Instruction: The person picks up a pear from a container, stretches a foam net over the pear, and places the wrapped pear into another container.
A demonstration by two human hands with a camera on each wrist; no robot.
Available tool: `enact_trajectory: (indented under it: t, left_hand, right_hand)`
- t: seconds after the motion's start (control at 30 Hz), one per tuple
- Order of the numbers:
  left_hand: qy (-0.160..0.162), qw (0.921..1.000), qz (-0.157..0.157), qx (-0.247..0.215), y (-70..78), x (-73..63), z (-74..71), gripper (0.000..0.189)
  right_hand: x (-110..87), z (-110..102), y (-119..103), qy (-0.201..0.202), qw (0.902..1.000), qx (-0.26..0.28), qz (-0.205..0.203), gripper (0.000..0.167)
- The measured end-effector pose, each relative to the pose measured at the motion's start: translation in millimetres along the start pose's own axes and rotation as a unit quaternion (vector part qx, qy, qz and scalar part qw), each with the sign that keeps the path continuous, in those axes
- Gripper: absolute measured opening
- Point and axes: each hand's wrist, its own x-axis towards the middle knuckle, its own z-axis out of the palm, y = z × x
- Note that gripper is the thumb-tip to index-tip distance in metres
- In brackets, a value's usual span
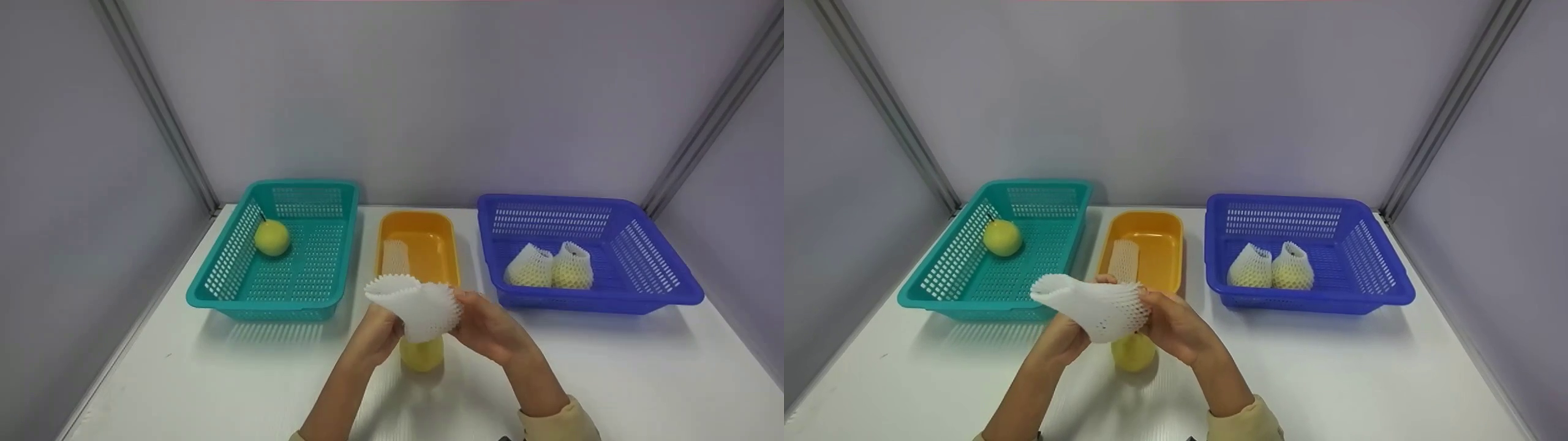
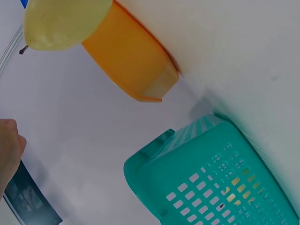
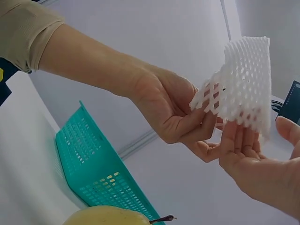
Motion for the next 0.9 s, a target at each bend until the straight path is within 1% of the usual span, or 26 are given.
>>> enact_trajectory:
  t: [0.13,0.23,0.33,0.43,0.5,0.57,0.67,0.8,0.9]
  left_hand:
    - [-0.041,0.9983,-0.033,0.025,-4.6,1.0,-2.0,0.015]
    - [-0.072,0.9945,-0.062,0.045,-7.6,1.8,-3.9,0.017]
    - [-0.091,0.9903,-0.085,0.063,-9.3,2.5,-5.4,0.017]
    - [-0.106,0.9882,-0.091,0.063,-9.4,4.2,-5.3,0.018]
    - [-0.117,0.9881,-0.086,0.050,-8.6,5.5,-3.6,0.019]
    - [-0.118,0.9889,-0.081,0.040,-8.0,6.6,-2.3,0.020]
    - [-0.106,0.9908,-0.075,0.038,-6.8,7.5,-1.6,0.022]
    - [-0.078,0.9929,-0.074,0.052,-4.4,7.7,-4.0,0.028]
    - [-0.065,0.9928,-0.076,0.066,-3.0,7.6,-5.8,0.034]
  right_hand:
    - [0.0,0.9,0.3,0.009,0.9998,0.009,-0.012,0.031]
    - [0.1,0.6,0.1,0.013,0.9993,0.024,-0.025,0.031]
    - [-0.1,0.1,-0.1,0.014,0.9990,0.029,-0.032,0.031]
    - [-0.2,-0.4,0.1,0.017,0.9991,0.016,-0.036,0.031]
    - [-0.1,-0.8,0.1,0.021,0.9990,0.007,-0.038,0.030]
    - [0.1,-0.8,0.3,0.028,0.9988,-0.003,-0.040,0.028]
    - [1.5,0.4,1.6,0.044,0.9983,-0.015,-0.036,0.025]
    - [4.3,2.0,4.3,0.089,0.9951,-0.037,-0.022,0.021]
    - [4.8,1.0,6.4,0.123,0.9910,-0.050,-0.016,0.020]
